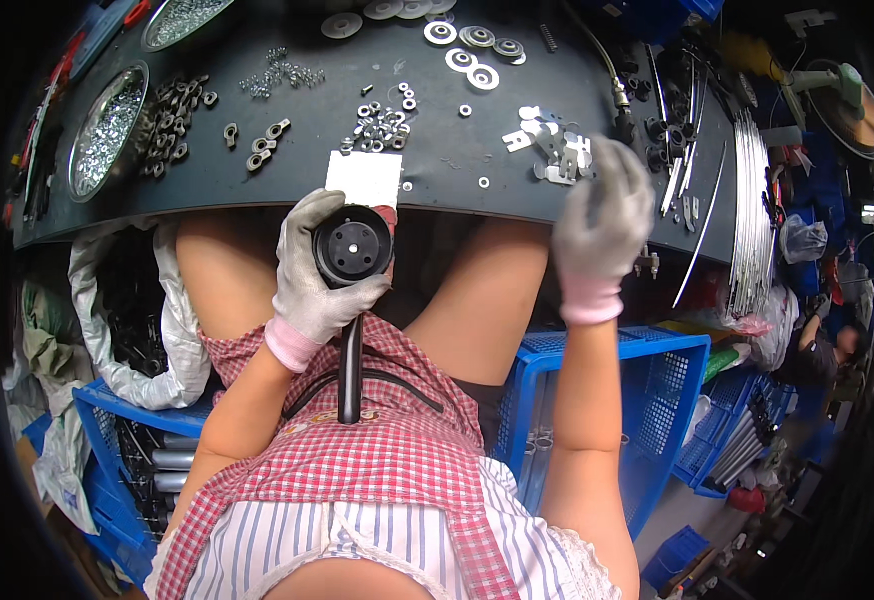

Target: The person assembles a manual dispensing tool by hand, inserting metal cylinders, washers, and pins into the tool's body.

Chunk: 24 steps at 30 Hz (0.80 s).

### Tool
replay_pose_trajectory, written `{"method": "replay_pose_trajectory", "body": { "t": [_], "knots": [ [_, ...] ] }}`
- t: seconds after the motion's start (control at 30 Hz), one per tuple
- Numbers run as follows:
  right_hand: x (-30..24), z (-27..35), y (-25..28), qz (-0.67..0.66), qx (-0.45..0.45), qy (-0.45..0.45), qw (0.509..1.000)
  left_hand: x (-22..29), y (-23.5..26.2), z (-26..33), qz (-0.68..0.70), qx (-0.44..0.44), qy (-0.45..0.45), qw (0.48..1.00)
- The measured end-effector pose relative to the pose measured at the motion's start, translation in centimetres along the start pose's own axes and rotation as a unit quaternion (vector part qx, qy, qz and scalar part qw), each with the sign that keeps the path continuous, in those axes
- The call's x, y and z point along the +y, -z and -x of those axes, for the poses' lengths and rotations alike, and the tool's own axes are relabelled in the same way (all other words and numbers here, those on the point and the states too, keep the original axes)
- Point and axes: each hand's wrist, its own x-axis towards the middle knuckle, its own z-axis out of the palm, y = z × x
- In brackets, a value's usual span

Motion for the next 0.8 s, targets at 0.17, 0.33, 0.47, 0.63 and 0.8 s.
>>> {"method": "replay_pose_trajectory", "body": {
  "t": [0.17,0.33,0.47,0.63,0.8],
  "knots": [
    [14.1,-1.0,-2.4,0.255,-0.263,-0.206,0.908,-0.2,-0.2,0.0,-0.006,0.016,-0.005,1.0],
    [15.8,-0.7,-2.5,0.141,-0.187,-0.211,0.949,-0.4,-0.8,-0.2,-0.005,0.022,0.006,1.0],
    [14.0,-0.4,-1.2,-0.07,-0.121,-0.303,0.943,-0.8,-0.6,0.0,-0.015,0.04,-0.007,0.999],
    [7.3,-2.3,8.3,-0.734,0.038,-0.383,0.56,-1.0,-0.6,-0.2,-0.004,0.051,-0.044,0.998],
    [-1.1,-4.0,8.1,-0.849,-0.017,-0.308,0.429,-1.1,-0.8,-0.8,0.025,0.068,-0.068,0.995]
  ]
}}
